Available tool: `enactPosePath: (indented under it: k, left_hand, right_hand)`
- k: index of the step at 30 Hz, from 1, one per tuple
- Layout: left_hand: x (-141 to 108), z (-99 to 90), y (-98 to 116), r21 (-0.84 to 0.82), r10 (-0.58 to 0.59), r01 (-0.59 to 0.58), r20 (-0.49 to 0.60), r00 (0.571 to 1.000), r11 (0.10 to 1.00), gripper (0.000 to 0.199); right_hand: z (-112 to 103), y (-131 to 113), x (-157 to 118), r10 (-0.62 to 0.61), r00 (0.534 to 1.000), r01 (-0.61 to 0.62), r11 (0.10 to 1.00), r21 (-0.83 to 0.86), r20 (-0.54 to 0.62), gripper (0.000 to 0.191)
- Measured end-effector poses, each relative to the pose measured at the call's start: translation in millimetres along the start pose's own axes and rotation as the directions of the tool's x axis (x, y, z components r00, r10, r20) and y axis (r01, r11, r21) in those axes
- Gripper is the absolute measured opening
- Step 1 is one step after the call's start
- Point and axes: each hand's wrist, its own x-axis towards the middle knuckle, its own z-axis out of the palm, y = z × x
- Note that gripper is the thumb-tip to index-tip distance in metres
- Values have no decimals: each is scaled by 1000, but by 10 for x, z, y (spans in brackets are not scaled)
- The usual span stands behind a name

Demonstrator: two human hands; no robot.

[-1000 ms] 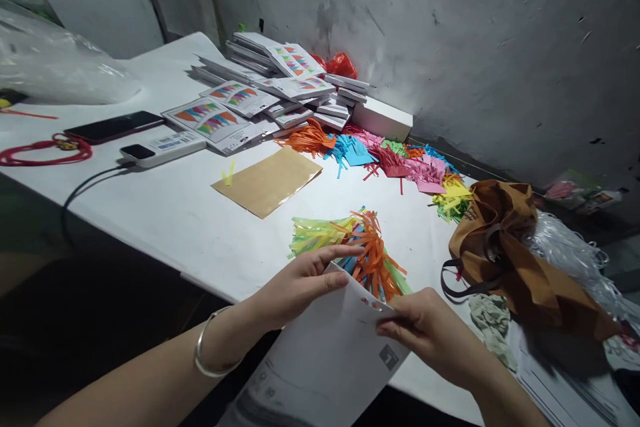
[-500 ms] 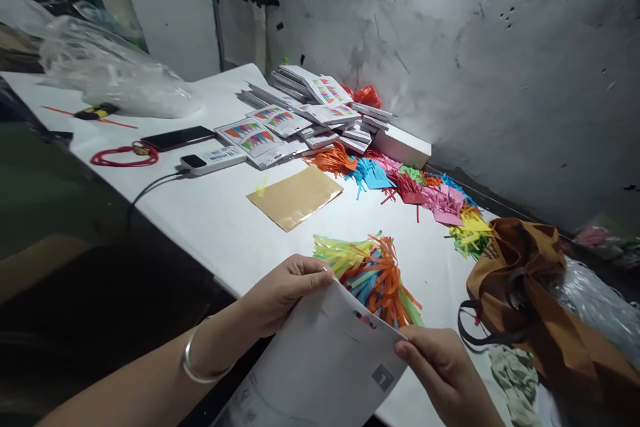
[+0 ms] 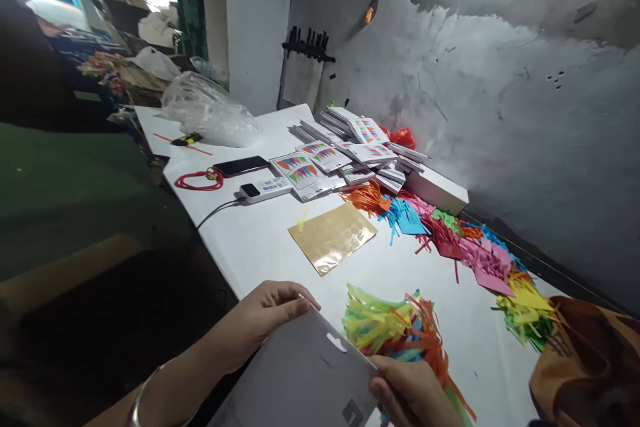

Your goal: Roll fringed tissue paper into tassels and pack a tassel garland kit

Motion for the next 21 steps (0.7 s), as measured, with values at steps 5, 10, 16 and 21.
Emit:
enactPosePath:
  k: [5,10,16,21]
  left_hand:
    - [53,-384,-7,196,38,-13,-122,992,980,47]
    - [199,-526,-144,225,19,19,-166,986,974,41]
    - [371,-560,-235,350,19,63,-225,974,935,49]
    - [394,-613,-236,412,-17,88,-174,985,907,56]
  right_hand:
    - [-240,122,818,111,993,-111,994,4,-32,50]
    - [29,444,1696,142,982,-182,875,-449,-121,20]
    - [422,669,1886,128,991,-120,760,-639,-33,27]
    - [6,662,1755,101,986,-160,797,-583,-131,20]
